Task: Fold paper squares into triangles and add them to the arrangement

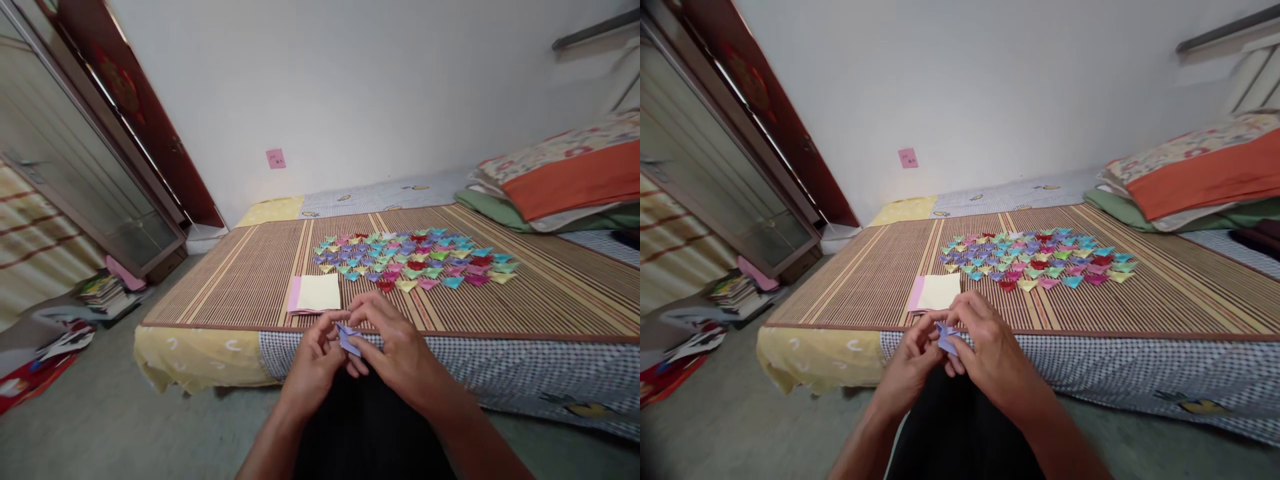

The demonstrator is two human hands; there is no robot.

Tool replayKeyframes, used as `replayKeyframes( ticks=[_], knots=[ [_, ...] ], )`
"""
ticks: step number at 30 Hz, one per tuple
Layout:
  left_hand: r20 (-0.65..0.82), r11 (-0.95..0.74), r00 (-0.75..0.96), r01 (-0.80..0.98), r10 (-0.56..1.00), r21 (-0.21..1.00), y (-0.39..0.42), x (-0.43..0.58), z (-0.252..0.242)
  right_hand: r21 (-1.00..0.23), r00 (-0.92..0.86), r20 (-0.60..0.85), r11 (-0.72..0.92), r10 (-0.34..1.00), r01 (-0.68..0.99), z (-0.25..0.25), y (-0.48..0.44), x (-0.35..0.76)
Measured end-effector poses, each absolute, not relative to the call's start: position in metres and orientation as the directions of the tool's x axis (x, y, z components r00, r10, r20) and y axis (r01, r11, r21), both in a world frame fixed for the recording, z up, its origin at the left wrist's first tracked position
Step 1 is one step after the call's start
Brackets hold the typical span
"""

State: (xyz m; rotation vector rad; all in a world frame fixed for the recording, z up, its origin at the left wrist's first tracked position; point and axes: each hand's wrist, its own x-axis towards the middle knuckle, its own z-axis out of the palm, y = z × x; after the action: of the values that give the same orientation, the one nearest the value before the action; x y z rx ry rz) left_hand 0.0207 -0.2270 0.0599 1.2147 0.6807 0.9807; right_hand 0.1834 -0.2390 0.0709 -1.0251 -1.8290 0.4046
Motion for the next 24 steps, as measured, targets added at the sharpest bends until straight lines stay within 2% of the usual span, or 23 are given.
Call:
replayKeyframes(
  ticks=[3,6,13,20,22,24],
  knots=[
    [0.092,-0.017,0.311,-0.235,0.946,0.972,-0.228,0.024,0.061,-0.627,-0.128,0.62,0.587,0.774,0.512,0.066,-0.241,0.176],
    [0.098,-0.041,0.218,-0.251,0.971,0.967,-0.227,0.025,0.061,-0.622,-0.159,0.603,0.585,0.782,0.52,0.062,-0.244,0.172],
    [0.062,-0.026,0.215,-0.168,0.975,0.985,-0.228,0.023,0.062,-0.629,-0.113,0.6,0.555,0.792,0.544,0.055,-0.241,0.171],
    [0.236,-0.235,0.011,0.123,0.972,0.964,-0.232,0.021,0.054,-0.684,-0.123,0.568,0.55,0.814,0.479,0.058,-0.244,0.171],
    [0.323,-0.317,0.003,0.208,0.946,0.926,-0.232,0.019,0.054,-0.684,-0.136,0.565,0.554,0.814,0.475,0.057,-0.244,0.171],
    [0.394,-0.396,0.065,0.285,0.917,0.873,-0.23,0.016,0.055,-0.676,-0.156,0.564,0.562,0.811,0.476,0.056,-0.243,0.171]
  ],
)
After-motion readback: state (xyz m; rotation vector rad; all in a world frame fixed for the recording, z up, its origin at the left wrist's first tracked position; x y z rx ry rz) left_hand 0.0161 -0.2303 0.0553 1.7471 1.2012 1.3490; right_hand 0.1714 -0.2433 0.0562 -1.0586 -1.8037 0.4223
